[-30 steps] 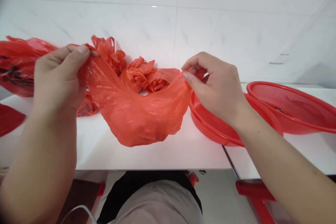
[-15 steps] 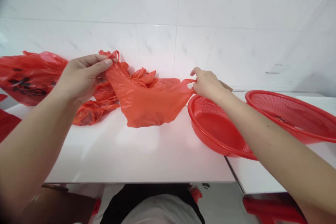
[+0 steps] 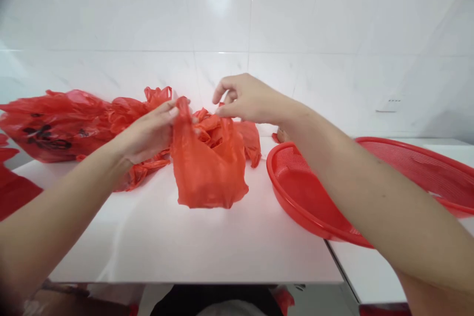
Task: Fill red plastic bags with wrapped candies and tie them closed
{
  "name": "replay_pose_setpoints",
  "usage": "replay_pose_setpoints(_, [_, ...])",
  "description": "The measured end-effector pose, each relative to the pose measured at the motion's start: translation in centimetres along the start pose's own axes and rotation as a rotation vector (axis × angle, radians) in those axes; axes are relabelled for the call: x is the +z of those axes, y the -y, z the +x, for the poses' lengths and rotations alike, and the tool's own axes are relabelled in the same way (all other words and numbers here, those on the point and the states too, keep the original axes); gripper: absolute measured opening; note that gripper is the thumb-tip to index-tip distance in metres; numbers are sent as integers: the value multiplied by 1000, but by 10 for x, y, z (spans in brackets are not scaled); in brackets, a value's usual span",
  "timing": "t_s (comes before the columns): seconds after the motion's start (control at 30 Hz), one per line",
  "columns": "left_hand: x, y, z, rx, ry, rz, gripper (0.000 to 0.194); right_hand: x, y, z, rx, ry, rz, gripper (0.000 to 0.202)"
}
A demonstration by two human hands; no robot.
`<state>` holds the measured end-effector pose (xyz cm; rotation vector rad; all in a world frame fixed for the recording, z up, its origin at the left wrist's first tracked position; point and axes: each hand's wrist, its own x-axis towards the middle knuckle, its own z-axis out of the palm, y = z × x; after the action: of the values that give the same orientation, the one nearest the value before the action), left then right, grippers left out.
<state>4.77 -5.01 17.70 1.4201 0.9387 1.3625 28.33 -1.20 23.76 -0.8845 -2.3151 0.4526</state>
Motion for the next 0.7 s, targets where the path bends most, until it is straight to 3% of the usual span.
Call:
replay_pose_setpoints(0.1, [15, -3, 0, -156, 307, 91, 42, 19, 20, 10, -146, 90, 72, 10])
replay_pose_setpoints(0.17, [22, -3, 0, -185, 383, 219, 27, 32, 25, 16, -213, 149, 133, 10])
replay_pose_setpoints(0.23, [25, -1, 1, -183, 358, 265, 19, 43, 24, 19, -246, 140, 165, 10])
replay_pose_setpoints(0.37, [19, 9, 3, -229, 217, 156, 33, 53, 3, 16, -188, 30, 136, 18])
replay_pose_setpoints(0.5, [9, 19, 4, -263, 208, 79, 34, 57, -18, 5, -88, 160, 140, 18])
replay_pose_setpoints(0.7, [5, 20, 3, -237, 265, 183, 26, 66, 3, -25, -161, 41, 256, 12])
